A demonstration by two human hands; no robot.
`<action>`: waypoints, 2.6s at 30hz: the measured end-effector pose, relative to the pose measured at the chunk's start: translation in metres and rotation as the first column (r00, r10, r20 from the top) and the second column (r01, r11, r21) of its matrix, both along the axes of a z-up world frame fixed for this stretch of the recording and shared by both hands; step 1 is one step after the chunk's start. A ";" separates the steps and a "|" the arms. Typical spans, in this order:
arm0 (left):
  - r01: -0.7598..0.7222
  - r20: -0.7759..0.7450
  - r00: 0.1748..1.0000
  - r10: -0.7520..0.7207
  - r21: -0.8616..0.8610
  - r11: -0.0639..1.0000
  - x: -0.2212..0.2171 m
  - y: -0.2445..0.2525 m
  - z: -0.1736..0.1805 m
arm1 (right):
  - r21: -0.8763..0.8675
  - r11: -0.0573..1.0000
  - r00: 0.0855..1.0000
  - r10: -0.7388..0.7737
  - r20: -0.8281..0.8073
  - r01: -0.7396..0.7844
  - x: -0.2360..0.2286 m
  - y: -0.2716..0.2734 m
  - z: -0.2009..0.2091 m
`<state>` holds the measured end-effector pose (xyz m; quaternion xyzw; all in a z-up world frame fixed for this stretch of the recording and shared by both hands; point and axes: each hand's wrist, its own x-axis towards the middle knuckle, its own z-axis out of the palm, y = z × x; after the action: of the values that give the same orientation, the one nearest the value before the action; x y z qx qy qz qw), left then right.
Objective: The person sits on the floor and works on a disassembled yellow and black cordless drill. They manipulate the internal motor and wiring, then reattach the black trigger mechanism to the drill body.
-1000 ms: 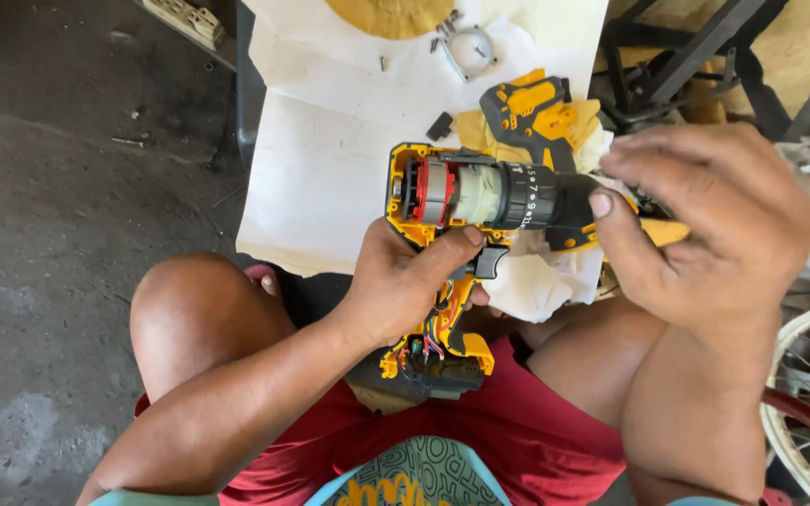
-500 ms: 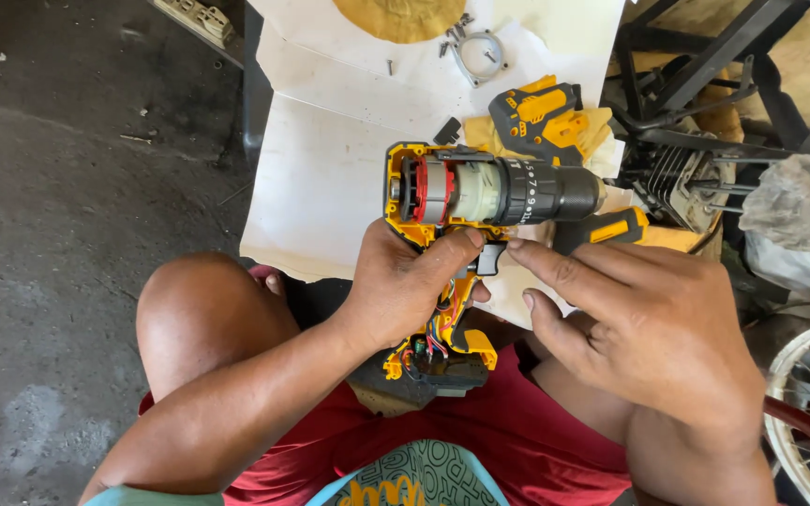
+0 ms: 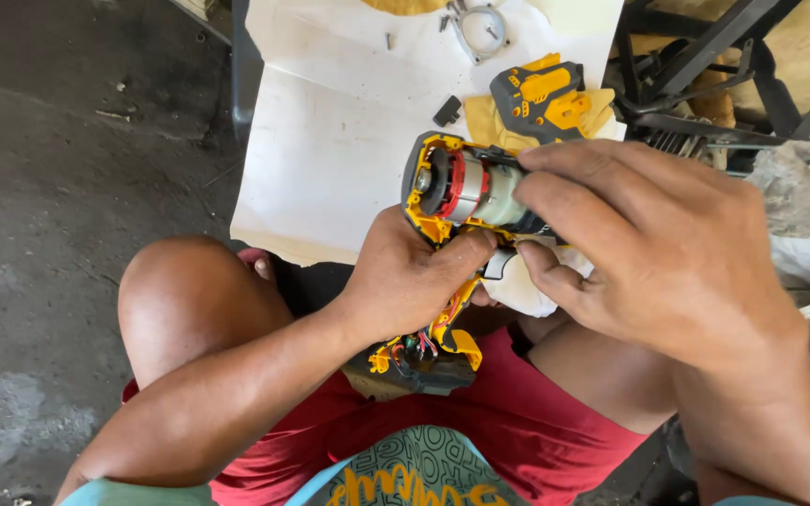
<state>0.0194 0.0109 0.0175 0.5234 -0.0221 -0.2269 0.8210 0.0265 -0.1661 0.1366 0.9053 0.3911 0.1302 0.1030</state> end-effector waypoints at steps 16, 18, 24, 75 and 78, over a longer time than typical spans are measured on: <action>0.088 -0.058 0.995 -0.079 0.157 0.984 -0.006 0.014 0.027 | -0.380 0.899 0.959 -0.127 0.252 0.219 -0.025 0.025 0.006; 0.112 -0.094 0.990 -0.101 0.115 0.987 -0.007 0.014 0.023 | -0.391 0.894 0.963 -0.134 0.232 0.219 -0.026 0.025 0.010; 0.136 -0.052 0.990 -0.131 0.106 0.985 -0.010 0.020 0.026 | -0.423 0.877 0.966 -0.147 0.212 0.227 -0.028 0.027 0.012; -0.251 -0.273 0.944 0.187 -0.220 0.943 0.029 -0.005 0.001 | 0.438 -0.433 0.602 0.394 -0.695 0.788 0.018 0.002 -0.148; -0.288 -0.278 0.937 0.213 -0.265 0.920 0.025 -0.006 0.005 | 0.412 -0.425 0.577 0.407 -0.708 0.806 0.016 0.015 -0.121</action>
<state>0.0444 0.0047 0.0221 0.3586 0.1120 -0.1759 0.9099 0.0423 -0.1508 0.0152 0.5787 -0.1544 -0.0058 -0.8008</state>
